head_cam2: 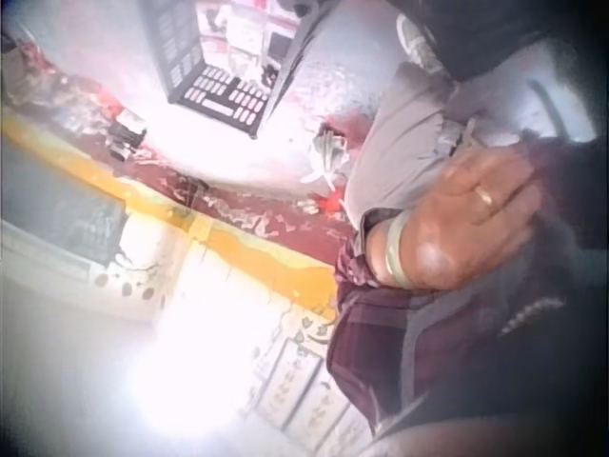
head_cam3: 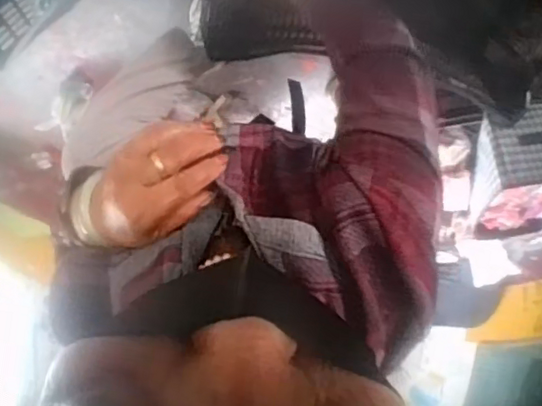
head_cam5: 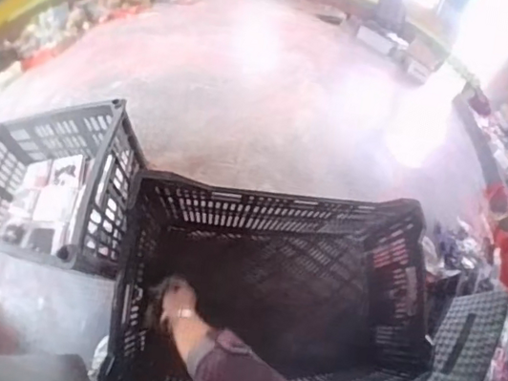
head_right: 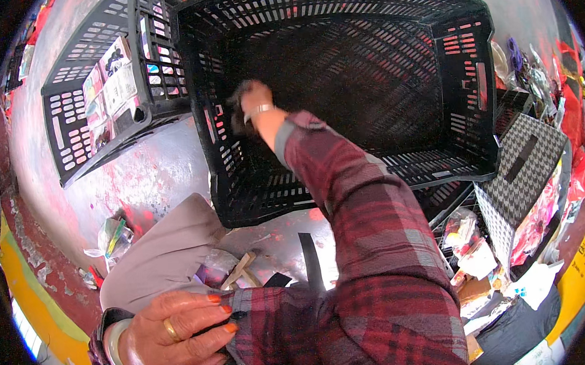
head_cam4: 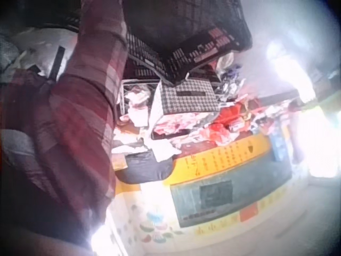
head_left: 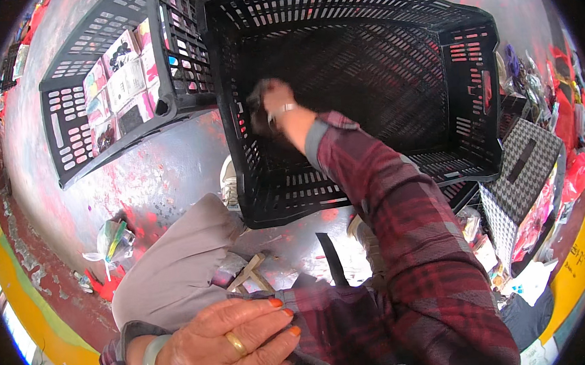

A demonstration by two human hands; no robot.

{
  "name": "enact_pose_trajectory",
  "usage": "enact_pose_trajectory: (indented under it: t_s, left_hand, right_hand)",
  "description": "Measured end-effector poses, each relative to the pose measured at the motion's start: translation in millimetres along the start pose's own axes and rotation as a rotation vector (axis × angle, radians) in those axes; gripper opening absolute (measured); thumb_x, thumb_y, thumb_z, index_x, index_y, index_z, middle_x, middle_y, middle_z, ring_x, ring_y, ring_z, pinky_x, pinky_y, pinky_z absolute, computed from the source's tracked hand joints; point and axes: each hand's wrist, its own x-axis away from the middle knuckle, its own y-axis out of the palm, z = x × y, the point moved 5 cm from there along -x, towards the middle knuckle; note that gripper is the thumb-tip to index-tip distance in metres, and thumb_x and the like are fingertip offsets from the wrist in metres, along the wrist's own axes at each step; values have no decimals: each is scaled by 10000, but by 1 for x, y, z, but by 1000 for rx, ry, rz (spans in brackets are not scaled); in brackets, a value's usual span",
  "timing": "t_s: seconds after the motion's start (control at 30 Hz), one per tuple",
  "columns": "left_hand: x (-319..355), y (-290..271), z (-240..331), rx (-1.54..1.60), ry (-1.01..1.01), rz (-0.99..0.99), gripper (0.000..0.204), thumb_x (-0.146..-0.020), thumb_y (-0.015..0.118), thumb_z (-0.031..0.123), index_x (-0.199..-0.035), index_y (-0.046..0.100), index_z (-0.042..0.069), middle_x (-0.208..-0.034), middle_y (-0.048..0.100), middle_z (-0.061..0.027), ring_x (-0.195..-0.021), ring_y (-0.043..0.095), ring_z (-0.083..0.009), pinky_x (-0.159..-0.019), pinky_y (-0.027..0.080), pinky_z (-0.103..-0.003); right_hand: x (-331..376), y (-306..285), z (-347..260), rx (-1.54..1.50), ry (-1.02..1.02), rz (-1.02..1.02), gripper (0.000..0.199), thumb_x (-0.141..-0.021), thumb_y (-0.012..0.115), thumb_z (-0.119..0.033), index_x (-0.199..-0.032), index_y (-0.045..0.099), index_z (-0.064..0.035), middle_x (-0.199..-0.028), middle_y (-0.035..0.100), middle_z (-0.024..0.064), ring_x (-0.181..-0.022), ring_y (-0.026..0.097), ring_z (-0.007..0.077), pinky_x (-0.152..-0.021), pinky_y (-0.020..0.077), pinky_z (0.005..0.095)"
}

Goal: The person sits on the floor and wipes the inside and outside of a black plastic crate with a cloth. They dip the cloth into a bucket of water to clean the crate thoroughly. After cleaning, they pick up and handle various small packaged items and boxes from the surrounding floor area.

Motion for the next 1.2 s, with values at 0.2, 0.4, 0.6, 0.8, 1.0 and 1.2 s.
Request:
enact_pose_trajectory:
  t_s: [0.2, 0.4, 0.6, 0.8, 1.0, 1.2]
  left_hand:
    - [10, -11, -2, 93, 1, 119, 338, -624, 653, -13, -945, 570, -76, -968, 544, -207, -862, 556, -358, -759, 467, -412]
    - [15, -6, -3, 55, -8, 136, 329, -628, 660, 23, -938, 582, -51, -953, 559, -190, -857, 565, -337, -758, 472, -402]
    - [12, -4, 1, 51, -2, 131, 331, -630, 658, 18, -942, 578, -54, -950, 557, -193, -861, 562, -344, -761, 470, -408]
    - [7, -5, 4, 97, -4, 151, 318, -638, 656, -12, -937, 568, -75, -949, 543, -204, -868, 552, -364, -758, 469, -414]
    - [-2, -4, 1, 103, 9, 154, 321, -635, 657, -22, -940, 569, -74, -960, 544, -207, -871, 552, -367, -763, 467, -420]
    - [-12, -4, 11, 64, 1, 102, 343, -634, 653, -26, -964, 562, -61, -978, 546, -200, -883, 552, -358, -778, 462, -416]
  right_hand:
    - [-10, -24, -114, 161, -147, -244, 416, -737, 559, -122, -1145, 509, -57, -1067, 564, 213, -1006, 535, 353, -857, 441, 386]
    - [105, 15, -47, 453, -436, -590, 390, -747, 553, -143, -1113, 516, -16, -1075, 565, 209, -977, 547, 331, -858, 429, 381]
    - [212, 38, 27, 997, -790, -1247, 319, -804, 448, -240, -1028, 633, -110, -1088, 593, 116, -995, 558, 292, -857, 434, 383]
    - [151, 37, -32, 997, -742, -1197, 270, -741, 527, -248, -873, 663, -56, -914, 627, 158, -852, 601, 319, -714, 482, 381]
    - [9, -67, -78, -257, -87, -28, 315, -653, 474, 39, -956, 555, 17, -848, 611, 163, -815, 593, 237, -693, 469, 358]
    - [10, -59, -113, 940, -739, -408, 376, -818, 427, -114, -1179, 521, -165, -1329, 386, 77, -1151, 434, 278, -928, 386, 399]
